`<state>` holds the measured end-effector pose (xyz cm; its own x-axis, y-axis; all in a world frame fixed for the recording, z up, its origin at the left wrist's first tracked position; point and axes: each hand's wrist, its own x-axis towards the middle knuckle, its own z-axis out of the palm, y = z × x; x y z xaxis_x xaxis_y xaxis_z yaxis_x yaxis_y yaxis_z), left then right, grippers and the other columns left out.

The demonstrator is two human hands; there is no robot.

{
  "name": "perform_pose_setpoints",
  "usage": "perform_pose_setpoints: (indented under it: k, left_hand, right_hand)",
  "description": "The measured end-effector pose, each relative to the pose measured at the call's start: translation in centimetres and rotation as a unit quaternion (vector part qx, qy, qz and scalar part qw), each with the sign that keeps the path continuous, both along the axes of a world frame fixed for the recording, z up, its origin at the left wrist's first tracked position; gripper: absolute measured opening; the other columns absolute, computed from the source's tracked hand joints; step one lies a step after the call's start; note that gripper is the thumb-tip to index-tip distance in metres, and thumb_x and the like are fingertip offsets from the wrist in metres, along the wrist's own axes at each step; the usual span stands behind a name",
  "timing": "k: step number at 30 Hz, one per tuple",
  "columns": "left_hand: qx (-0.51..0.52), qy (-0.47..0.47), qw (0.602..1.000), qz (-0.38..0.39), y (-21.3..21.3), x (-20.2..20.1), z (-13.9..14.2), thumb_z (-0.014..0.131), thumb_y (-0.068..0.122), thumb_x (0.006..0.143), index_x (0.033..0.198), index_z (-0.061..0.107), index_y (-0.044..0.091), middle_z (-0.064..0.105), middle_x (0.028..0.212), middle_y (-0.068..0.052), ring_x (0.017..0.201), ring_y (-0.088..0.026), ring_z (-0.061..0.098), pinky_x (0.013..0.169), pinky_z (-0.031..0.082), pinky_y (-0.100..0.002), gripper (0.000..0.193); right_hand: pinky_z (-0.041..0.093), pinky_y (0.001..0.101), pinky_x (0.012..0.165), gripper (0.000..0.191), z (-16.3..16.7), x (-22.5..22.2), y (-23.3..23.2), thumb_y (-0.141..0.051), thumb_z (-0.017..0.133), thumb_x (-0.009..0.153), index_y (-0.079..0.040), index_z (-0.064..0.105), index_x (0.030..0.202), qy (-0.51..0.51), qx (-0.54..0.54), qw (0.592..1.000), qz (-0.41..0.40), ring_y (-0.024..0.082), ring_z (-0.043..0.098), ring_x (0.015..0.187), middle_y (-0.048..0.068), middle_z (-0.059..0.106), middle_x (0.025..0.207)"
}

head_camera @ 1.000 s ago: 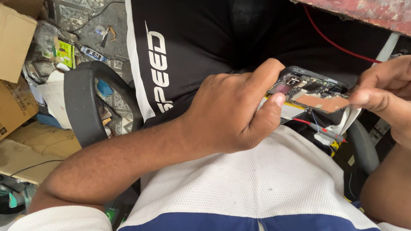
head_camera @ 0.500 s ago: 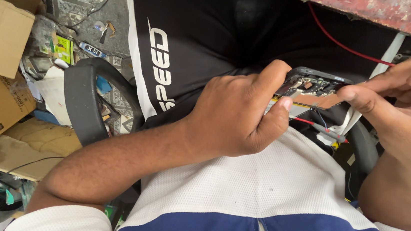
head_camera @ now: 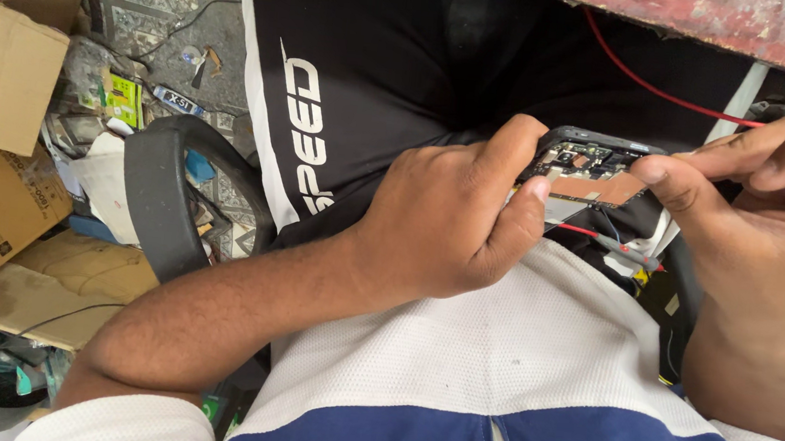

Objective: The person disassembles a smartphone, lifting out the motherboard with a metal pry tool and working on the board and battery contacts while holding the phone on their lap. They then reassemble the phone, press the back cover into place, and finish by using another smartphone.

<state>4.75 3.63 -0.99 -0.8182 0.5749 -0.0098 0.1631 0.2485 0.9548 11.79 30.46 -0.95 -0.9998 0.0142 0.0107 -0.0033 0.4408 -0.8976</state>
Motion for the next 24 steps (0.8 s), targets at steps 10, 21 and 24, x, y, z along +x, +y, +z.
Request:
perform_pose_setpoints:
  k: [10, 21, 24]
  left_hand:
    - [0.052, -0.080, 0.995, -0.038, -0.7, -0.8, -0.9, 0.044, 0.007, 0.098, 0.111, 0.055, 0.001, 0.054, 0.059, -0.005, 0.045, -0.018, 0.056, 0.047, 0.045, -0.035, 0.018]
    - [0.052, -0.103, 0.993, -0.040, -0.6, -1.2, -0.8, 0.044, 0.009, 0.101, 0.112, 0.056, 0.002, 0.055, 0.058, -0.006, 0.046, -0.019, 0.059, 0.049, 0.046, -0.036, 0.018]
    - [0.049, -0.113, 0.992, -0.034, -0.6, -1.2, -0.6, 0.044, 0.010, 0.102, 0.114, 0.056, 0.002, 0.058, 0.061, -0.008, 0.050, -0.021, 0.062, 0.051, 0.047, -0.037, 0.018]
  right_hand:
    - [0.068, 0.0278, 0.083, 0.044, -1.4, 0.8, 0.6, 0.017, 0.073, 0.107, -0.003, 0.034, 0.113, 0.000, -0.052, 0.999, -0.009, 0.021, 0.073, 0.089, 0.019, 0.064, 0.104]
    - [0.068, 0.0269, 0.082, 0.045, -1.0, 0.0, -0.4, 0.017, 0.075, 0.107, -0.002, 0.033, 0.111, 0.027, -0.014, 0.999, -0.011, 0.021, 0.074, 0.091, 0.020, 0.063, 0.104]
    - [0.064, 0.0258, 0.074, 0.048, -0.6, -0.5, -0.9, 0.016, 0.078, 0.102, 0.000, 0.034, 0.106, 0.031, 0.032, 0.999, -0.007, 0.023, 0.074, 0.087, 0.022, 0.064, 0.099]
